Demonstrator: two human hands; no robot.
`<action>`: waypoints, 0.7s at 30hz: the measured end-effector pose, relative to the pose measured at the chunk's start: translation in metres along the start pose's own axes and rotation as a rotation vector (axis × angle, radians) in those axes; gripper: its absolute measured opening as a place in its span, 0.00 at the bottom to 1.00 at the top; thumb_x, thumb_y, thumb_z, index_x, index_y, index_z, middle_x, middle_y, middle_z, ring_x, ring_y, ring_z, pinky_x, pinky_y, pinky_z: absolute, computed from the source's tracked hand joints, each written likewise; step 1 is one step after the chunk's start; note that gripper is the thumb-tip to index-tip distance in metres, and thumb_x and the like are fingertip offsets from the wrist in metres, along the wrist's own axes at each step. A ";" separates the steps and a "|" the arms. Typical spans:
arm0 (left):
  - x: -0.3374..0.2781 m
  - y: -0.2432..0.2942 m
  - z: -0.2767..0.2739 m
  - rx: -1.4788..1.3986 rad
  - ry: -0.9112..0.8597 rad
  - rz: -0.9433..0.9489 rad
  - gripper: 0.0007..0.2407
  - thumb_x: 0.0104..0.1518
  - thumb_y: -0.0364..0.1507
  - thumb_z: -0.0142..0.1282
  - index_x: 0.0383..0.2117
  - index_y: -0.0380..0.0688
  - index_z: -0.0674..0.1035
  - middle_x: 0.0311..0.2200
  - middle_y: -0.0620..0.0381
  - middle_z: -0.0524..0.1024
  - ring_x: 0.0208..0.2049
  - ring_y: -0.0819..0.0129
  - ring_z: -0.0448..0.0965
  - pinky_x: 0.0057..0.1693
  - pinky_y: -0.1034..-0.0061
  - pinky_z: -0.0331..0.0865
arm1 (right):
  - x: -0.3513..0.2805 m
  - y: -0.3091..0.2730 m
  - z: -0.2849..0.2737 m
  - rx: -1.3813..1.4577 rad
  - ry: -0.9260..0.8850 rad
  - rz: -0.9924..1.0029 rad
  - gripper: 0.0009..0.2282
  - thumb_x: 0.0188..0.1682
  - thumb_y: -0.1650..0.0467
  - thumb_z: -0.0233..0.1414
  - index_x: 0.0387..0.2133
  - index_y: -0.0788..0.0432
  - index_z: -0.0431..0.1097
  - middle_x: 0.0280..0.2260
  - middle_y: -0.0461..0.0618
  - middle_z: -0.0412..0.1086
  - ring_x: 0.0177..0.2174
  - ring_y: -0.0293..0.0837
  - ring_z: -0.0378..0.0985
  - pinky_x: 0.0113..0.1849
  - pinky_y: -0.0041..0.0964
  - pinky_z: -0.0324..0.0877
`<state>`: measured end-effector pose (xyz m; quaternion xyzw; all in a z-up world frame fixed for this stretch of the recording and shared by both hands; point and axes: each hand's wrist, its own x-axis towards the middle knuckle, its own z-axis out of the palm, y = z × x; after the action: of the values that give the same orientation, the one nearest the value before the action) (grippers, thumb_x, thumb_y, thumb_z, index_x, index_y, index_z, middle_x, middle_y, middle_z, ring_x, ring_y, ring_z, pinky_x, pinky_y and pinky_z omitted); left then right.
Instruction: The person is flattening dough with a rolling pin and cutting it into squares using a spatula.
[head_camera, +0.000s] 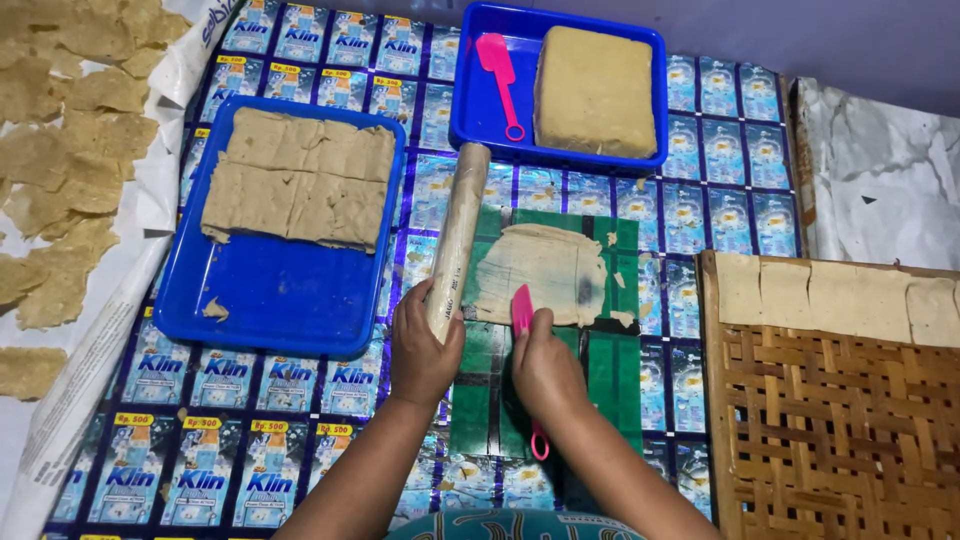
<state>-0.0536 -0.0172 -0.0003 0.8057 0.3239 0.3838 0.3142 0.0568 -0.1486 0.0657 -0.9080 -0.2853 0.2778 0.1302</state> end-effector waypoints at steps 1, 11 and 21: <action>-0.001 0.000 0.000 0.001 0.001 -0.002 0.21 0.53 0.27 0.61 0.54 0.35 0.72 0.51 0.42 0.75 0.52 0.42 0.76 0.58 0.53 0.69 | -0.002 0.002 0.007 -0.001 -0.002 -0.001 0.12 0.57 0.63 0.31 0.46 0.57 0.52 0.30 0.72 0.75 0.38 0.77 0.78 0.42 0.71 0.71; -0.001 -0.001 -0.001 0.009 0.006 0.012 0.21 0.52 0.28 0.62 0.53 0.36 0.72 0.51 0.44 0.75 0.52 0.44 0.76 0.58 0.56 0.70 | -0.006 -0.009 0.031 -0.052 -0.010 0.020 0.13 0.56 0.67 0.30 0.51 0.60 0.49 0.30 0.70 0.76 0.38 0.75 0.80 0.44 0.69 0.72; -0.001 -0.004 0.000 -0.023 0.007 0.007 0.21 0.52 0.27 0.62 0.53 0.36 0.72 0.51 0.43 0.75 0.52 0.44 0.76 0.58 0.55 0.69 | 0.034 -0.023 0.020 -0.086 0.002 0.060 0.17 0.54 0.68 0.32 0.54 0.64 0.47 0.33 0.71 0.76 0.40 0.75 0.79 0.45 0.68 0.72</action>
<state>-0.0553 -0.0153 -0.0032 0.8018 0.3179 0.3912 0.3208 0.0590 -0.1086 0.0439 -0.9212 -0.2694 0.2680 0.0832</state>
